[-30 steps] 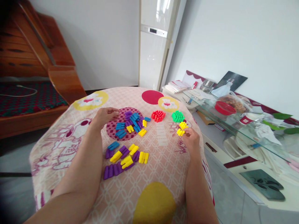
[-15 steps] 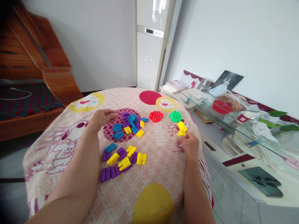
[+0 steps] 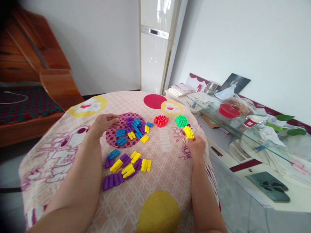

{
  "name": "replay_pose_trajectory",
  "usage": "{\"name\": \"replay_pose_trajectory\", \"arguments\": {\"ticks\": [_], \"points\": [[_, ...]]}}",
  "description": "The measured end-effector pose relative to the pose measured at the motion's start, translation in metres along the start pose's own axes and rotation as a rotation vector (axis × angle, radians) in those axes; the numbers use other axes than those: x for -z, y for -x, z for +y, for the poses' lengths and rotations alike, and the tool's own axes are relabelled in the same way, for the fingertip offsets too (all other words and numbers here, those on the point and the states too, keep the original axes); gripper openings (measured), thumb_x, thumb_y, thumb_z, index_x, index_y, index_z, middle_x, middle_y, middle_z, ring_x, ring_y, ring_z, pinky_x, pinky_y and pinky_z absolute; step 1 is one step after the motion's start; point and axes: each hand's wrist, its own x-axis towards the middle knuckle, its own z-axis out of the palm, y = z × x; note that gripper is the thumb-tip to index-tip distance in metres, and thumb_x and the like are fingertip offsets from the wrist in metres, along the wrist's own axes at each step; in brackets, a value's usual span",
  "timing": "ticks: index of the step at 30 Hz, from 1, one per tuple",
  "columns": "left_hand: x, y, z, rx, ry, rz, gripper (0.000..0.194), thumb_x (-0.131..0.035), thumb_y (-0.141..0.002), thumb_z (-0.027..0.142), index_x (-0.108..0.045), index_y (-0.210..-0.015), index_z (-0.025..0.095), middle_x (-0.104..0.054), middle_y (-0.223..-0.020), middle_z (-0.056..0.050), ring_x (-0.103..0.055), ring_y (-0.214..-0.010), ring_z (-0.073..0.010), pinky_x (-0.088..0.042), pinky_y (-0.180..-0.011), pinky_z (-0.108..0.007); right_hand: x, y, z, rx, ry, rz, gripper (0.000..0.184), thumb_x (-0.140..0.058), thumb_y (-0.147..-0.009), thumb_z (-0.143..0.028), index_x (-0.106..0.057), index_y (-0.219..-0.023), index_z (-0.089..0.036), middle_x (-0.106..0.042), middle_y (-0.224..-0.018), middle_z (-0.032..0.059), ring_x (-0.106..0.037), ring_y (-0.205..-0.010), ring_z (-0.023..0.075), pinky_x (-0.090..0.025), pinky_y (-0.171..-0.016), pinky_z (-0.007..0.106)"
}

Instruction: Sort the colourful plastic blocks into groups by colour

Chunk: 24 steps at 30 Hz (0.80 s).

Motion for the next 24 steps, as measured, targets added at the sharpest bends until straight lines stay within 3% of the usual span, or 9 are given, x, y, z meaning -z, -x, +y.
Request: {"name": "replay_pose_trajectory", "arguments": {"ticks": [5, 9, 12, 14, 16, 21, 24], "points": [[0.0, 0.0, 0.0, 0.002, 0.001, -0.001, 0.021, -0.074, -0.063, 0.021, -0.071, -0.082, 0.014, -0.071, -0.067, -0.004, -0.069, -0.058, -0.0173, -0.056, -0.057, -0.025, -0.003, -0.001, 0.002, 0.013, -0.025, 0.013, 0.033, -0.062, -0.074, -0.039, -0.077, -0.088, -0.013, -0.075, -0.08, 0.0143, -0.062, -0.07, 0.0233, -0.039, -0.063, 0.031], [0.0, -0.001, -0.001, -0.008, 0.004, 0.0, 0.021, -0.073, -0.063, 0.021, -0.071, -0.083, 0.014, -0.071, -0.067, -0.004, -0.069, -0.059, -0.0172, -0.056, -0.057, -0.025, 0.003, 0.004, 0.001, -0.018, -0.068, 0.025, 0.039, -0.061, -0.074, -0.038, -0.076, -0.098, -0.012, -0.075, -0.083, 0.0139, -0.065, -0.074, 0.0253, -0.043, -0.069, 0.033], [0.0, 0.0, -0.002, -0.015, -0.003, 0.004, 0.021, -0.073, -0.064, 0.021, -0.071, -0.084, 0.013, -0.07, -0.064, -0.003, -0.067, -0.057, -0.0165, -0.056, -0.057, -0.025, 0.011, 0.011, -0.006, -0.024, -0.129, 0.111, 0.042, -0.06, -0.075, -0.038, -0.074, -0.103, -0.01, -0.075, -0.086, 0.0146, -0.066, -0.077, 0.0269, -0.046, -0.073, 0.036], [-0.002, 0.0, -0.002, -0.011, -0.003, 0.006, 0.02, -0.073, -0.065, 0.02, -0.071, -0.083, 0.013, -0.069, -0.061, -0.003, -0.066, -0.056, -0.0161, -0.056, -0.057, -0.025, 0.018, 0.018, -0.017, 0.033, -0.216, 0.1, 0.038, -0.059, -0.077, -0.038, -0.075, -0.099, -0.012, -0.075, -0.085, 0.0137, -0.066, -0.077, 0.0258, -0.047, -0.074, 0.036], [-0.003, 0.0, -0.002, -0.003, 0.0, 0.008, 0.018, -0.073, -0.065, 0.019, -0.071, -0.083, 0.013, -0.068, -0.06, -0.002, -0.066, -0.056, -0.016, -0.056, -0.058, -0.026, 0.025, 0.029, -0.033, 0.141, -0.337, -0.052, 0.032, -0.061, -0.077, -0.037, -0.076, -0.094, -0.015, -0.075, -0.082, 0.0108, -0.066, -0.074, 0.0236, -0.049, -0.072, 0.034], [-0.004, -0.002, -0.004, 0.008, 0.007, 0.014, 0.019, -0.075, -0.065, 0.021, -0.071, -0.083, 0.014, -0.067, -0.06, -0.002, -0.067, -0.058, -0.0168, -0.057, -0.063, -0.029, 0.044, 0.078, -0.089, 0.507, -0.524, -0.639, 0.024, -0.068, -0.08, -0.031, -0.075, -0.1, -0.018, -0.074, -0.085, 0.0049, -0.066, -0.074, 0.0192, -0.049, -0.069, 0.029], [-0.002, -0.001, -0.004, 0.01, 0.014, 0.001, 0.02, -0.076, -0.064, 0.022, -0.071, -0.082, 0.014, -0.067, -0.06, -0.002, -0.067, -0.059, -0.0172, -0.057, -0.063, -0.029, 0.047, 0.11, -0.117, 0.756, -0.427, -0.75, 0.032, -0.074, -0.079, -0.028, -0.072, -0.111, -0.022, -0.072, -0.1, 0.0061, -0.064, -0.089, 0.0208, -0.048, -0.081, 0.031]]}}
